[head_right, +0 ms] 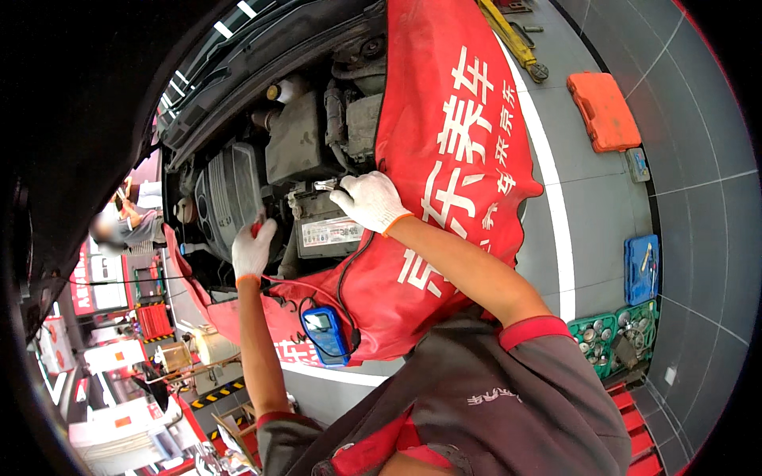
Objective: The person walks through a garage and retrieves a battery tester. They connect the tester's clamps to the terminals of a car battery under the hood and operate the device to check the battery's status. After the test, they disconnect the clamps and return the tester to a cart.
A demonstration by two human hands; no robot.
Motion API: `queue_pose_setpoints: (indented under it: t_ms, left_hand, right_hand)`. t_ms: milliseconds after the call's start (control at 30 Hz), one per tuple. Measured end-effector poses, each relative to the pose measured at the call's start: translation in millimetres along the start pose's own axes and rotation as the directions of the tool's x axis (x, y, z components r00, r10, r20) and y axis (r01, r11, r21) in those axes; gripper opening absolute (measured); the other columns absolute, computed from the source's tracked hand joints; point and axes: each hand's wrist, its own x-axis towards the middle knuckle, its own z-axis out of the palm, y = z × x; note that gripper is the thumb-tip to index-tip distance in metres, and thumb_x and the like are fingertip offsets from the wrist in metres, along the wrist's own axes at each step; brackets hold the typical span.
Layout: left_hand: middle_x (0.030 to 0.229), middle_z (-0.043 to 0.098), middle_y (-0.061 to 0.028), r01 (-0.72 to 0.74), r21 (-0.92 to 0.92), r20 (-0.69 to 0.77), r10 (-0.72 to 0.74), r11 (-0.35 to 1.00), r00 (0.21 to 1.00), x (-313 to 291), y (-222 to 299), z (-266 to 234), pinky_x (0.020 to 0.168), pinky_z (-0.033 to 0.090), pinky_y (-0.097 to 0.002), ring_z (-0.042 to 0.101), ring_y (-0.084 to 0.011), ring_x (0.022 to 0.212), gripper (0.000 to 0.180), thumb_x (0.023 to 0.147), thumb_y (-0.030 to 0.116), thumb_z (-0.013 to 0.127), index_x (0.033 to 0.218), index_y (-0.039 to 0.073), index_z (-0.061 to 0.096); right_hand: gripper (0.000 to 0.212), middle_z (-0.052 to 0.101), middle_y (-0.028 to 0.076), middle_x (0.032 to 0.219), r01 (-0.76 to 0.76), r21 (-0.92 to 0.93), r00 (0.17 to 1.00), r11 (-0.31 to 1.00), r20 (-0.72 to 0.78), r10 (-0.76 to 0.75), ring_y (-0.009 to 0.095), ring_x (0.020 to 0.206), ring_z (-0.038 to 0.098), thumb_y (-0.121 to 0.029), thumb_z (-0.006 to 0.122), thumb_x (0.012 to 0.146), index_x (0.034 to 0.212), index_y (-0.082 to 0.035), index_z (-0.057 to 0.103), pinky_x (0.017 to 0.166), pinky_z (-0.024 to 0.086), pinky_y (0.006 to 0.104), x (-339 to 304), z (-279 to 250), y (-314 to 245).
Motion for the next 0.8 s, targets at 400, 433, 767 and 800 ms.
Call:
queue_pose_setpoints:
  t_ms: [400, 433, 767, 800]
  left_hand:
    - [0.102, 0.062, -0.0148, -0.309, -0.868, -0.491, -0.575, 0.389, 0.654, -198.2, -23.4, 34.4, 0.084, 0.051, -0.0357, 0.061, -0.0225, 0.091, 0.024, 0.094, 0.021, 0.057, 0.101, -0.002, 0.054]
    - [0.107, 0.062, -0.0153, -0.433, -0.877, -0.464, -0.596, 0.206, 0.656, -209.4, -18.9, 48.3, 0.085, 0.051, -0.0367, 0.062, -0.0231, 0.093, 0.027, 0.095, 0.023, 0.058, 0.105, -0.001, 0.054]
    - [0.089, 0.065, -0.008, -0.374, -0.808, 0.144, -0.77, -0.454, 0.622, -271.1, -89.7, 103.0, 0.079, 0.053, -0.0374, 0.062, -0.0202, 0.087, 0.024, 0.094, 0.026, 0.06, 0.089, 0.004, 0.068]
    - [0.087, 0.065, -0.0081, -0.435, -0.792, 0.143, -0.823, -0.428, 0.55, -263.8, -78.5, 98.8, 0.077, 0.053, -0.0363, 0.062, -0.0212, 0.084, 0.022, 0.094, 0.024, 0.06, 0.09, 0.004, 0.067]
  right_hand:
    - [0.022, 0.062, 0.012, 0.088, 0.331, 0.382, 0.939, 0.863, -0.046, -0.34, 0.033, 0.085, 0.061, -0.022, 0.063, 0.088, 0.1, -0.005, 0.066, 0.075, 0.049, 0.0437, -74.8, 1.1, -117.0]
    - [0.022, 0.062, 0.01, 0.09, 0.373, 0.419, 0.916, 0.828, -0.025, -0.401, 0.031, 0.087, 0.061, -0.022, 0.065, 0.085, 0.099, -0.006, 0.066, 0.077, 0.049, 0.0429, -90.8, 9.8, -135.9]
    - [0.018, 0.065, 0.012, 0.09, 0.686, 0.415, 0.261, 0.598, 0.626, -0.735, 0.026, 0.086, 0.064, -0.021, 0.061, 0.077, 0.071, -0.005, 0.068, 0.07, 0.053, 0.0389, -135.7, 35.0, -195.9]
    - [0.017, 0.066, 0.012, 0.086, 0.731, 0.334, 0.262, 0.595, 0.667, -0.697, 0.026, 0.085, 0.064, -0.02, 0.061, 0.075, 0.067, -0.006, 0.068, 0.072, 0.053, 0.0402, -118.7, 26.5, -204.7]
